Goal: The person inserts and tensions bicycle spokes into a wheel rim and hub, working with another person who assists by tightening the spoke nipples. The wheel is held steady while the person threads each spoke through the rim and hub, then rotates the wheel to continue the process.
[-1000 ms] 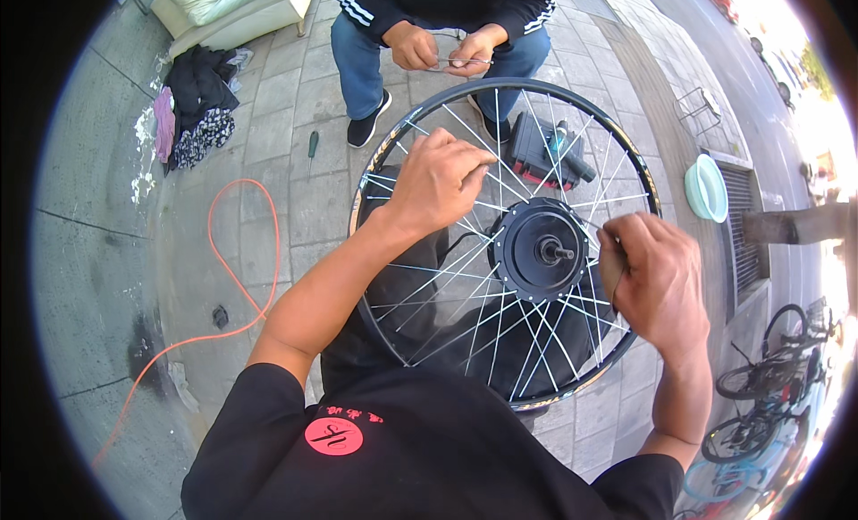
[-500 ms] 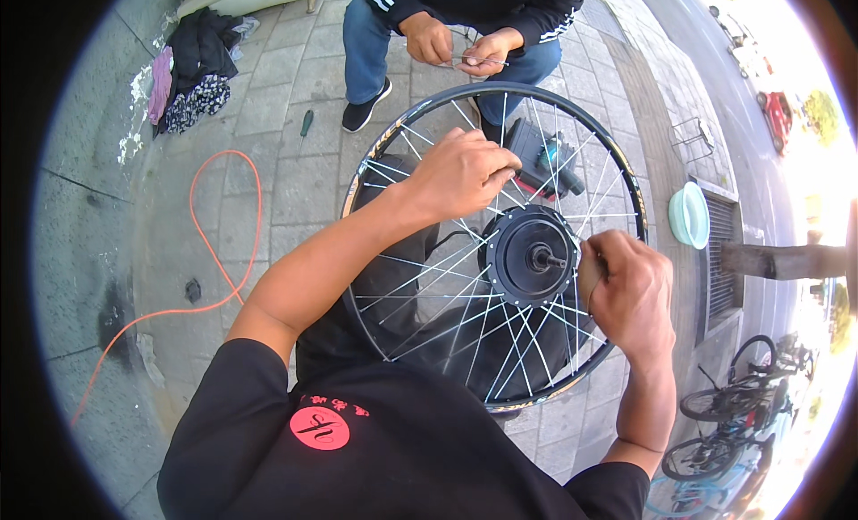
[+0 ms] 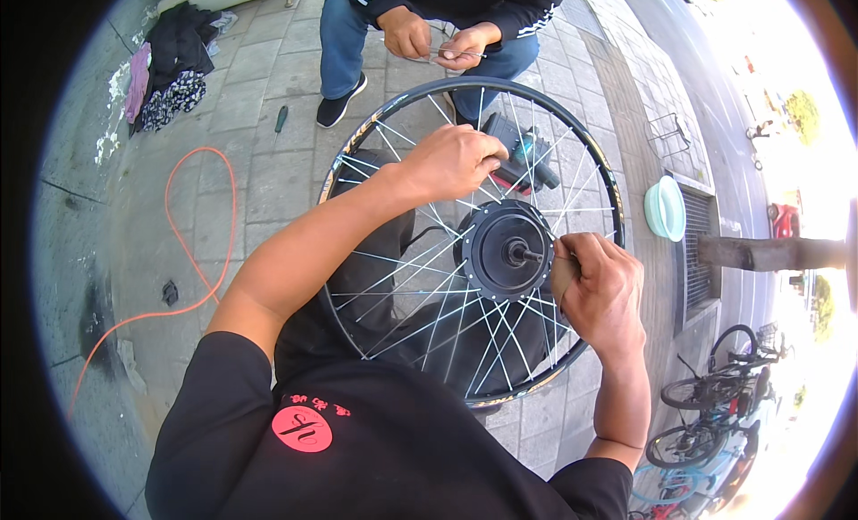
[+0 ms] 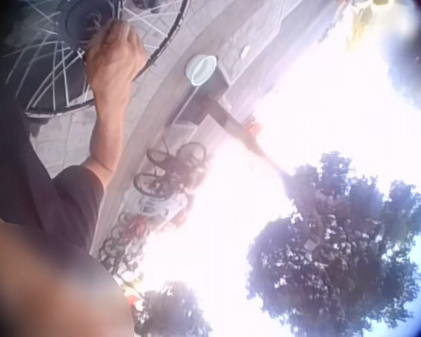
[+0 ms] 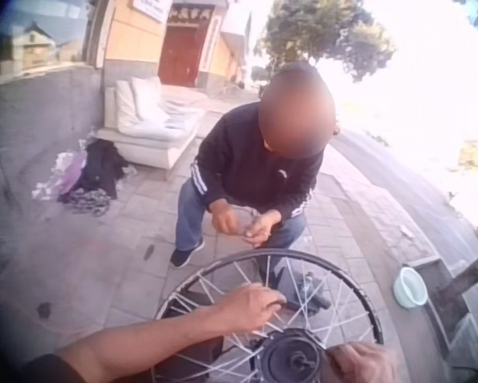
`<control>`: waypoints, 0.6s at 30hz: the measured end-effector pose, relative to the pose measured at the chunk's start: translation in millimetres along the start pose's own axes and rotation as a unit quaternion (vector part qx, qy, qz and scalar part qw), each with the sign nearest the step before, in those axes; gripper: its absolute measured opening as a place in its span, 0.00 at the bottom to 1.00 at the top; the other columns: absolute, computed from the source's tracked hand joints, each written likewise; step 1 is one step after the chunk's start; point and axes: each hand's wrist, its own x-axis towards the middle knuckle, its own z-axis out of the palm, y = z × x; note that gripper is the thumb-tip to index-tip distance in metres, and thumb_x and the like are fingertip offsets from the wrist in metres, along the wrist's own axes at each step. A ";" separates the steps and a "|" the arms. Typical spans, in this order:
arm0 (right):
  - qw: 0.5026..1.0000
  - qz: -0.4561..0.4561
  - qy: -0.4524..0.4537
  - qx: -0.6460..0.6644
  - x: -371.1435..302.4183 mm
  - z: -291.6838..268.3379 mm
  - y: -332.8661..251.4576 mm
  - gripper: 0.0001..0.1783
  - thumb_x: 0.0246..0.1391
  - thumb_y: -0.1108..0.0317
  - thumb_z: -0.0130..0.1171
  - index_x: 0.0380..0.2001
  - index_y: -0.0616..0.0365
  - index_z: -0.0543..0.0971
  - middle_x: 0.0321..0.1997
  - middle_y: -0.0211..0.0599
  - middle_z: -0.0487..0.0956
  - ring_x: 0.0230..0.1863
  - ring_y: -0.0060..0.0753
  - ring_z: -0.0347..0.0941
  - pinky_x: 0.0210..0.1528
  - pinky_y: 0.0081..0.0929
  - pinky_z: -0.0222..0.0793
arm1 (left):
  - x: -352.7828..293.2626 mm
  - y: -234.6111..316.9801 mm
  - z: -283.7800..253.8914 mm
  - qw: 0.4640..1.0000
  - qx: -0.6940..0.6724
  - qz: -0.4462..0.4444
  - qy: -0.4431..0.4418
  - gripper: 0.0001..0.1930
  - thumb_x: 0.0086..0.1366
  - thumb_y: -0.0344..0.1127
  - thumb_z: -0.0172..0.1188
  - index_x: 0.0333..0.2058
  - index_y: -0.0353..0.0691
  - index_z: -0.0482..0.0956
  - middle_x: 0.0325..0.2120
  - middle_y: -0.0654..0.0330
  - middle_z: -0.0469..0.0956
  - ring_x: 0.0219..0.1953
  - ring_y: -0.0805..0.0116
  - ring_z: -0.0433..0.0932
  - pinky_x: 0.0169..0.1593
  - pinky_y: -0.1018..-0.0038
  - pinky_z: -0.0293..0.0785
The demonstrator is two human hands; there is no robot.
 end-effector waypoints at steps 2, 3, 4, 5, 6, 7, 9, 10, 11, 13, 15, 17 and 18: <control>1.000 0.004 0.007 0.005 -1.5 2.5 0.9 0.07 0.52 0.77 0.71 0.33 0.60 0.82 0.27 0.43 0.82 0.28 0.50 0.81 0.33 0.41 0.75 | 0.3 0.6 0.7 1.000 -0.001 -0.008 -0.004 0.10 0.73 0.35 0.61 0.47 0.40 0.87 0.42 0.54 0.89 0.47 0.47 0.84 0.55 0.53 0.77; 1.000 0.006 0.010 0.008 -2.1 2.8 1.4 0.07 0.53 0.77 0.71 0.33 0.60 0.82 0.27 0.43 0.82 0.28 0.49 0.81 0.33 0.41 0.75 | 0.3 0.2 1.8 1.000 0.000 -0.009 -0.005 0.10 0.73 0.36 0.61 0.47 0.41 0.87 0.42 0.54 0.89 0.47 0.47 0.84 0.55 0.53 0.77; 1.000 0.010 0.008 0.012 -3.0 2.6 1.6 0.07 0.54 0.76 0.71 0.34 0.60 0.82 0.27 0.43 0.82 0.28 0.49 0.81 0.33 0.41 0.75 | -0.4 -0.4 2.0 1.000 0.003 -0.012 -0.007 0.10 0.73 0.36 0.61 0.47 0.41 0.87 0.42 0.53 0.88 0.48 0.47 0.84 0.56 0.53 0.77; 1.000 0.013 0.005 0.015 -4.4 1.9 1.5 0.06 0.54 0.76 0.71 0.34 0.60 0.82 0.28 0.43 0.82 0.28 0.49 0.81 0.33 0.41 0.75 | -1.5 -1.1 1.8 1.000 0.005 -0.022 -0.011 0.10 0.73 0.37 0.62 0.47 0.41 0.87 0.42 0.53 0.88 0.48 0.47 0.84 0.56 0.53 0.77; 1.000 0.016 0.002 0.019 -5.5 1.2 1.4 0.06 0.55 0.75 0.71 0.35 0.60 0.82 0.28 0.43 0.82 0.28 0.49 0.81 0.33 0.41 0.75 | -2.7 -1.8 1.5 0.999 0.008 -0.032 -0.016 0.11 0.73 0.37 0.62 0.47 0.41 0.87 0.42 0.53 0.88 0.48 0.47 0.84 0.56 0.53 0.77; 1.000 0.019 0.003 0.021 -6.2 0.8 0.4 0.06 0.56 0.75 0.71 0.35 0.61 0.83 0.28 0.43 0.82 0.28 0.49 0.81 0.33 0.41 0.75 | -3.4 -2.3 1.5 0.999 0.010 -0.042 -0.021 0.11 0.73 0.37 0.62 0.47 0.41 0.87 0.42 0.52 0.88 0.49 0.47 0.84 0.56 0.53 0.77; 0.999 0.026 0.004 0.024 -7.0 0.5 -2.2 0.05 0.58 0.75 0.71 0.36 0.61 0.83 0.28 0.43 0.81 0.28 0.49 0.80 0.32 0.41 0.75 | -4.0 -0.7 1.8 0.999 0.015 -0.046 -0.025 0.11 0.73 0.38 0.62 0.48 0.41 0.87 0.42 0.52 0.88 0.49 0.47 0.84 0.56 0.53 0.77; 0.999 0.024 0.008 0.027 -7.6 0.4 -2.2 0.05 0.58 0.76 0.70 0.37 0.61 0.83 0.28 0.43 0.81 0.28 0.49 0.80 0.32 0.41 0.74 | -3.7 0.6 1.5 0.998 0.017 -0.048 -0.027 0.11 0.73 0.38 0.62 0.48 0.41 0.87 0.42 0.52 0.88 0.49 0.47 0.84 0.56 0.53 0.77; 0.999 0.022 0.011 0.030 -8.3 0.3 -2.2 0.05 0.59 0.76 0.70 0.37 0.61 0.83 0.28 0.43 0.81 0.28 0.49 0.80 0.32 0.41 0.74 | -3.4 1.5 1.0 0.998 0.020 -0.049 -0.030 0.11 0.73 0.38 0.62 0.48 0.41 0.87 0.42 0.52 0.88 0.49 0.47 0.85 0.56 0.53 0.77; 0.999 0.019 0.014 0.030 -10.3 -0.9 -1.5 0.05 0.59 0.76 0.70 0.38 0.61 0.83 0.28 0.42 0.81 0.27 0.49 0.80 0.32 0.41 0.74 | -3.2 3.3 -0.1 0.998 0.026 -0.049 -0.036 0.11 0.73 0.38 0.63 0.47 0.41 0.88 0.42 0.51 0.88 0.49 0.47 0.85 0.56 0.53 0.77; 1.000 0.015 0.013 0.024 -13.0 -3.6 -0.7 0.06 0.59 0.76 0.69 0.39 0.62 0.83 0.28 0.42 0.81 0.27 0.49 0.79 0.32 0.40 0.74 | -3.8 5.6 -2.3 0.998 0.020 -0.054 -0.031 0.11 0.73 0.37 0.63 0.47 0.41 0.88 0.42 0.51 0.88 0.49 0.47 0.85 0.56 0.53 0.77; 1.000 0.015 0.015 0.022 -14.3 -6.0 -3.0 0.07 0.59 0.76 0.69 0.40 0.62 0.83 0.27 0.41 0.80 0.26 0.48 0.79 0.32 0.40 0.74 | -4.2 5.5 -1.9 0.998 0.018 -0.056 -0.028 0.10 0.73 0.37 0.63 0.47 0.41 0.88 0.41 0.52 0.88 0.49 0.47 0.85 0.55 0.53 0.77; 1.000 0.015 0.016 0.021 -15.3 -6.7 -3.8 0.07 0.60 0.76 0.69 0.40 0.62 0.83 0.27 0.41 0.80 0.26 0.48 0.78 0.32 0.40 0.74 | -4.3 4.9 -0.8 0.998 0.019 -0.057 -0.027 0.10 0.72 0.37 0.63 0.47 0.41 0.88 0.41 0.52 0.88 0.49 0.47 0.85 0.55 0.53 0.77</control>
